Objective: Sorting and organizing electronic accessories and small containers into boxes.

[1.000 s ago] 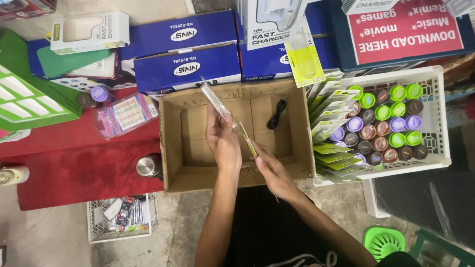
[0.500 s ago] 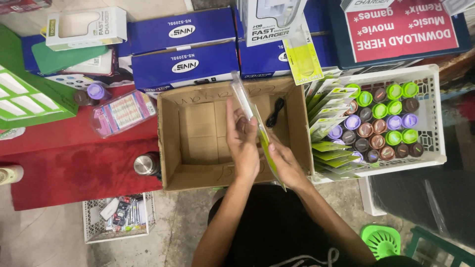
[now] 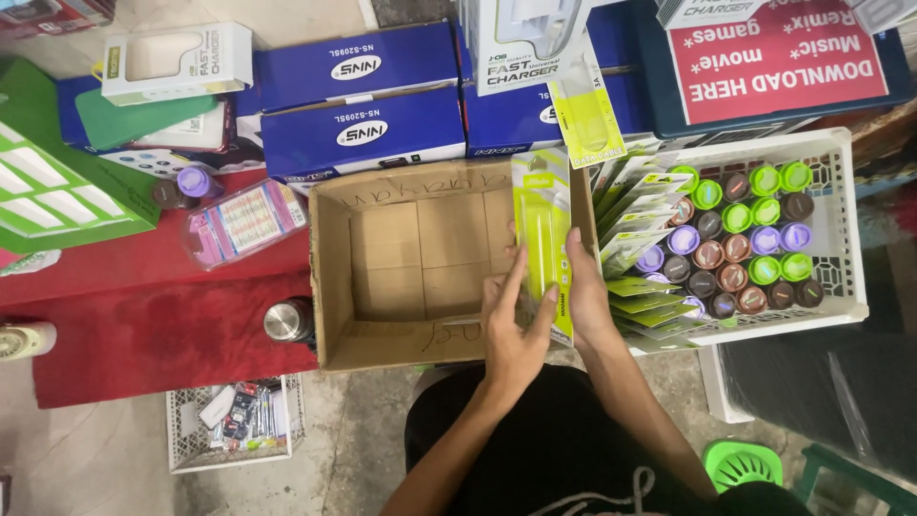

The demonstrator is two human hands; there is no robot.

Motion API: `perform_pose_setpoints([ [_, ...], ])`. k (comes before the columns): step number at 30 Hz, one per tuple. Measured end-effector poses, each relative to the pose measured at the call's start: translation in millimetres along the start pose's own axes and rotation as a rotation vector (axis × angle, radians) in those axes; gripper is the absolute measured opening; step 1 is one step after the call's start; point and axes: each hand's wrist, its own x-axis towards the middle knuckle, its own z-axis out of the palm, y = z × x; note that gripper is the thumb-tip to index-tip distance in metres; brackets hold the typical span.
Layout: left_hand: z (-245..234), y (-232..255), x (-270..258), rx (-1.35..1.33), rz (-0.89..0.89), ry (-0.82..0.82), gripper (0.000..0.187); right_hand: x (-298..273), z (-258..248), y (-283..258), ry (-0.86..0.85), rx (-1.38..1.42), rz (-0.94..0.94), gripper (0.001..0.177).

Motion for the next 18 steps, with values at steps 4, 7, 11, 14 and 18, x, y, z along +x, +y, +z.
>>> perform_pose_setpoints([
  [4,-8.3,6.3,-1.1,0.014,0.097,-0.015,0.064,4.2,-4.7,-0.5,0.018,0.088,0.029,0.064],
  [7,-19.2,20.8,9.1,0.348,0.414,0.027,0.08,13.5,-31.4,18.7,0.152,0.134,0.062,0.06],
  [11,-15.8,-4.3,14.0,0.096,0.14,-0.241,0.081,28.2,-61.4,34.0,0.362,-0.068,0.004,0.049],
  [14,-6.2,-35.3,36.1,0.117,0.102,-0.242,0.07,47.1,-68.9,18.8,0.342,-0.178,-0.052,0.041],
  [18,3.9,-65.4,108.9,0.174,0.02,-0.22,0.06,86.9,-80.1,-9.6,0.441,-1.007,-0.452,0.035],
])
